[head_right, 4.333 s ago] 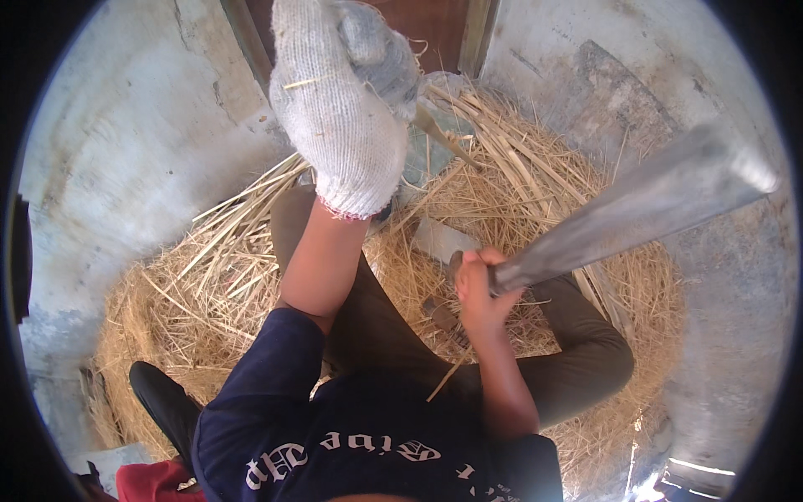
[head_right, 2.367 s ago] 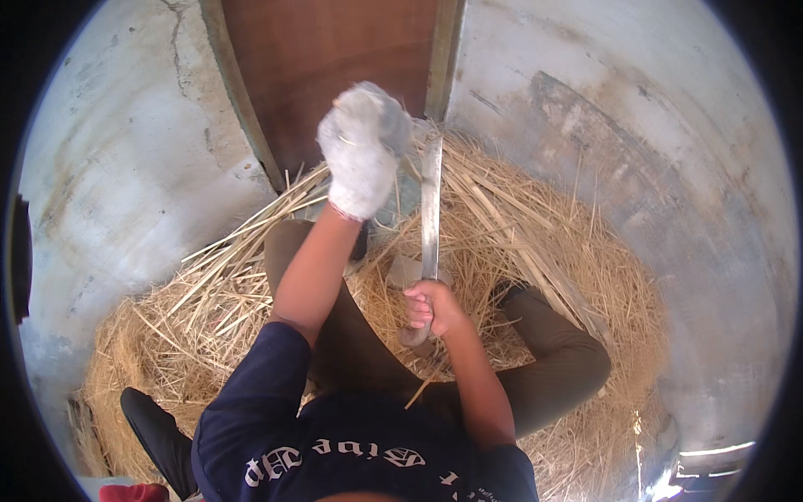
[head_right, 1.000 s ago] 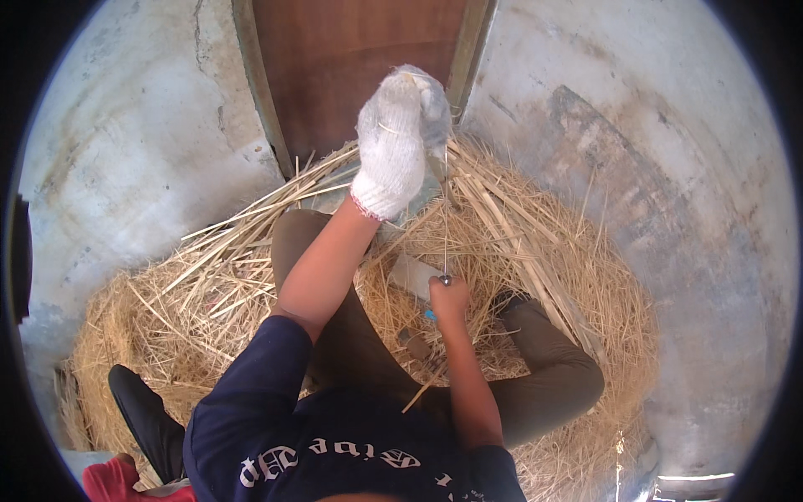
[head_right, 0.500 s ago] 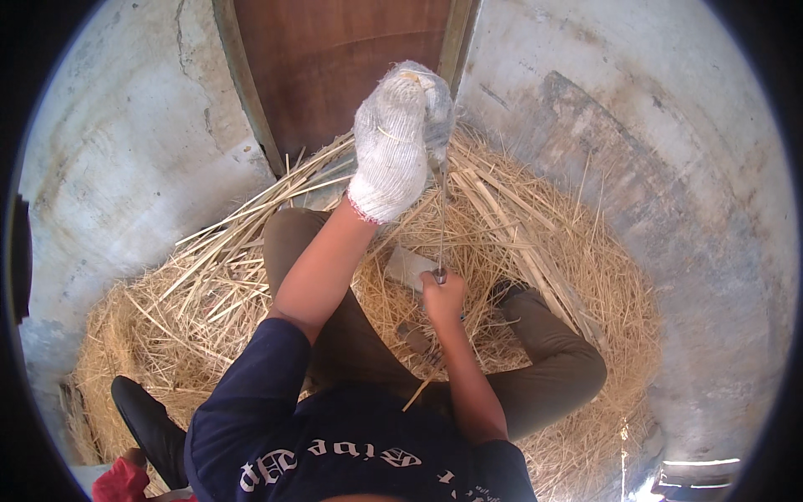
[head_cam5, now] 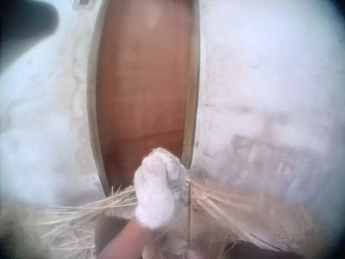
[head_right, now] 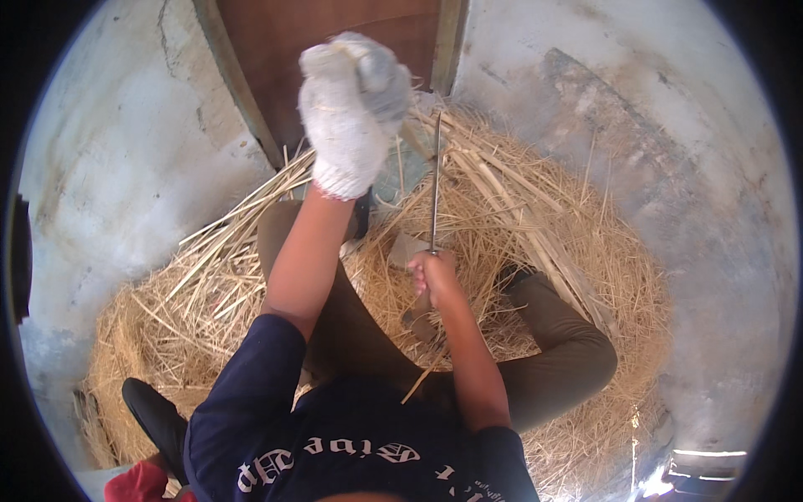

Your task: The person sits cross-legged on a floor covered in straw and uses a large knife to split long bamboo poles into thin strips. They hold the pole with a gloved left hand and repeatedly strike it with the knife in their right hand to separate the fibers.

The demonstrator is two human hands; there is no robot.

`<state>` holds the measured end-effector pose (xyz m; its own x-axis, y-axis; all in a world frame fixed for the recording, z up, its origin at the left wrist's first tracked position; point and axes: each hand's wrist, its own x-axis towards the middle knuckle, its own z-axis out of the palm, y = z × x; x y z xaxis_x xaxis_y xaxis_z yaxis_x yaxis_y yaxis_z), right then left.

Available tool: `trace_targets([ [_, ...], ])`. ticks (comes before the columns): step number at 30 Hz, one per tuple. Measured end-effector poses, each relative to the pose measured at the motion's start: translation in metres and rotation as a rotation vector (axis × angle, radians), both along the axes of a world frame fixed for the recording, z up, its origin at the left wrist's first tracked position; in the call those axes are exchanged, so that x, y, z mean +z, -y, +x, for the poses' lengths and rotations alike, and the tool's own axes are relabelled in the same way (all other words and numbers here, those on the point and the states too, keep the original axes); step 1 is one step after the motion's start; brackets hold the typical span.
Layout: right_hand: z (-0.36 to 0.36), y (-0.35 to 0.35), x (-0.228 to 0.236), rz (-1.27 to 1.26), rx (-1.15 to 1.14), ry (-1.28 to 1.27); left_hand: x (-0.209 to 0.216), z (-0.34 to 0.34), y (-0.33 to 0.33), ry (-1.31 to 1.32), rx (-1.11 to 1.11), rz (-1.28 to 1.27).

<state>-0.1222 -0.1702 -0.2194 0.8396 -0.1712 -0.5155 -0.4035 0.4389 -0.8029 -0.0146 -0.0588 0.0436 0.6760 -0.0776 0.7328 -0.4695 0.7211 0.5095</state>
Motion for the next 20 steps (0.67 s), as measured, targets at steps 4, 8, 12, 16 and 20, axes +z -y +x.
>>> trace_targets([
  [4, -0.009, -0.005, 0.016, 0.373, 0.092, 0.076, -0.007, 0.017, -0.006, 0.0, -0.182, -0.069],
  [8, -0.002, -0.014, 0.021, -0.467, -0.136, 0.096, -0.006, -0.002, 0.007, -0.069, -0.027, 0.091],
  [12, 0.01, -0.024, 0.069, -0.857, -0.147, 0.273, -0.001, -0.009, 0.011, -0.141, -0.008, -0.068],
  [16, 0.03, -0.009, 0.007, -0.844, -0.225, 0.113, 0.004, -0.008, 0.013, -0.15, 0.073, -0.076],
  [20, 0.055, 0.016, -0.037, -0.853, -0.132, -0.223, 0.0, 0.012, 0.004, 0.072, -0.045, -0.037],
])
